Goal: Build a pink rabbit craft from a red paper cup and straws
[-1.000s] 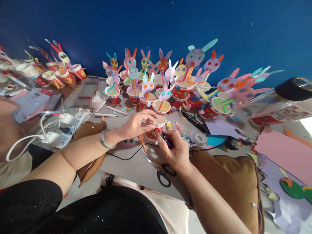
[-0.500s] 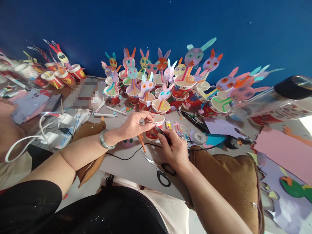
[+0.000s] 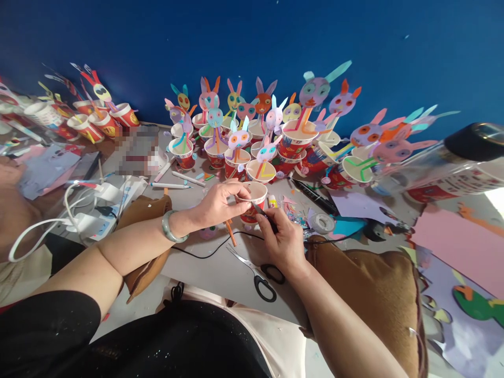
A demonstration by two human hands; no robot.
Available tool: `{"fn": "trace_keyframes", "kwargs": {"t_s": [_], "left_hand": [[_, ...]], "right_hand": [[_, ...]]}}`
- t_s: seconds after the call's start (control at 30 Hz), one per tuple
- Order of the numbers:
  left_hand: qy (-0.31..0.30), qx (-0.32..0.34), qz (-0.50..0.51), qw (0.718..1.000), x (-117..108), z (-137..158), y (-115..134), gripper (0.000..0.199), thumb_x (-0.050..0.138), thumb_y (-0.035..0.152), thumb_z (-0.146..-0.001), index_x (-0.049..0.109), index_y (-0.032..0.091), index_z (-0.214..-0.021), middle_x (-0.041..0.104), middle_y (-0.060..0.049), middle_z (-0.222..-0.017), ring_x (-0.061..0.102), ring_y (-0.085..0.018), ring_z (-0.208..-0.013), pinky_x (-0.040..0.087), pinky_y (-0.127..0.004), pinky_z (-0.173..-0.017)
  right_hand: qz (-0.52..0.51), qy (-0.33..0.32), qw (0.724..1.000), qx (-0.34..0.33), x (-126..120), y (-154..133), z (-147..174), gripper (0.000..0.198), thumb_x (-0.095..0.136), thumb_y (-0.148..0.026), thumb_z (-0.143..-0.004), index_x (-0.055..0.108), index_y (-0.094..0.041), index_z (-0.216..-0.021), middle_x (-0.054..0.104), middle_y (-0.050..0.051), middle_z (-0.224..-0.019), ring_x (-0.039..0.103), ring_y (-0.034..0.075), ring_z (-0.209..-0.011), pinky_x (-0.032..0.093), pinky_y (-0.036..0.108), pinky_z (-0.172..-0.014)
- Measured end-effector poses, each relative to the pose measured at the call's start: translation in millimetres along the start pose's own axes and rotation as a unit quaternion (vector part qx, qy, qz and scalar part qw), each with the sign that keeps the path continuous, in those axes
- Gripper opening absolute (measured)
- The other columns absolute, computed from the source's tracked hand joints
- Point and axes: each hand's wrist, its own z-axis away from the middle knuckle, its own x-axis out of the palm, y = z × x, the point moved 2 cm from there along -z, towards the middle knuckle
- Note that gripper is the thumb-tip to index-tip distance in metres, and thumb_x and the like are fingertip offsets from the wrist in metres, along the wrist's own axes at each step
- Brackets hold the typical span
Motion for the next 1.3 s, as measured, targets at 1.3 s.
{"fn": "trace_keyframes", "kwargs": {"t_s": [1.3], "left_hand": [[-0.018,0.069,-0.143,0.987,6.6,5.1,-3.7,0.018,0.060,0.011,-0.090,0.051,0.020,-0.079,0.066,0.003,-0.076,0.062,-0.013,-0.077,0.048,-0.040,-0.106]], "right_hand": [[0.093,-0.046,0.994,0.021,1.3,7.2,-0.3,0.039,0.052,-0.057,-0.097,0.062,-0.021,-0.083,0.060,-0.001,-0.060,0.053,0.014,-0.050,0.038,0.026,-0.054]]}}
